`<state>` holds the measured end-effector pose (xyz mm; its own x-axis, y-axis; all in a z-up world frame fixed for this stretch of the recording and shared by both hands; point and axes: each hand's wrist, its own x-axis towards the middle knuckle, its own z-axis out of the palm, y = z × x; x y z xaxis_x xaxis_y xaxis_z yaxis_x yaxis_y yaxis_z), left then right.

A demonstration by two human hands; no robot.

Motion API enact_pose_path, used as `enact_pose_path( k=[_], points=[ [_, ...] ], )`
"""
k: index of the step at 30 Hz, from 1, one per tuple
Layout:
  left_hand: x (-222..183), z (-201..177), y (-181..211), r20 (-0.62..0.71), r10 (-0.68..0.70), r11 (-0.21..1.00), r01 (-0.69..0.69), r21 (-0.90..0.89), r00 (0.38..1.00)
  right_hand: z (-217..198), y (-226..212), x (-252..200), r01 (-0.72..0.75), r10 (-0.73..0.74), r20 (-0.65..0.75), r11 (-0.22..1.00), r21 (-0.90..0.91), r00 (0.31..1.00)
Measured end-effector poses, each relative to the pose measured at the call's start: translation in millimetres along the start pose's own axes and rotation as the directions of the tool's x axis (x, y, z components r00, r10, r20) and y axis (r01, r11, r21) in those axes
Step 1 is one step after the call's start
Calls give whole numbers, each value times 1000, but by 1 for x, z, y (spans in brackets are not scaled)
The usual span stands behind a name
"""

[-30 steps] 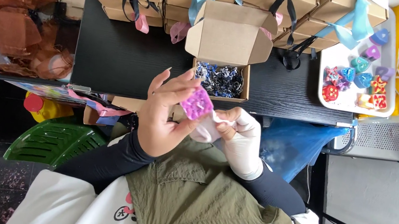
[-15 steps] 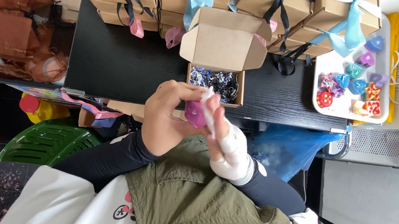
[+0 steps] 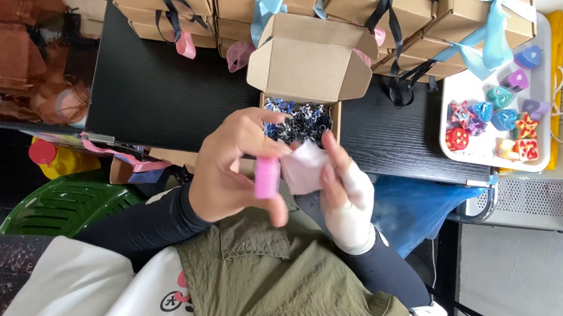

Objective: Packing cardboard gift boxes with colorful heart-shaped wax melts, filler material, and ribbons.

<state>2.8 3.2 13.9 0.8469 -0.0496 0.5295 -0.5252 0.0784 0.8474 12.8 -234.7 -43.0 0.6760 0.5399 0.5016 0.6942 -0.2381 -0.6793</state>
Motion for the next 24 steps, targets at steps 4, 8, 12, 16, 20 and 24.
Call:
enact_pose_path(
  k=[4, 8, 12, 16, 20, 24],
  points=[
    [1, 4, 2, 179, 257, 736, -313, 601, 950, 1, -32, 29, -261, 389, 166, 203, 944, 906],
    [-2, 6, 3, 265, 267, 536, -372, 758, 926, 0, -14, 6, -441, 339, 372, 157, 883, 864],
    [3, 7, 6, 330, 216, 598, -392, 699, 919, 2, -12, 7, -425, 355, 358, 131, 896, 864],
    [1, 9, -2, 369, 75, 711, -309, 632, 926, 1, -14, 18, -358, 536, 233, 142, 923, 812],
    [-2, 9, -3, 352, 14, 745, -245, 620, 936, -5, -18, 22, -384, 564, 289, 54, 922, 773],
    [-3, -3, -6, 223, -39, 770, -113, 628, 974, -25, -11, 13, -498, 608, 260, 261, 827, 750]
  ],
)
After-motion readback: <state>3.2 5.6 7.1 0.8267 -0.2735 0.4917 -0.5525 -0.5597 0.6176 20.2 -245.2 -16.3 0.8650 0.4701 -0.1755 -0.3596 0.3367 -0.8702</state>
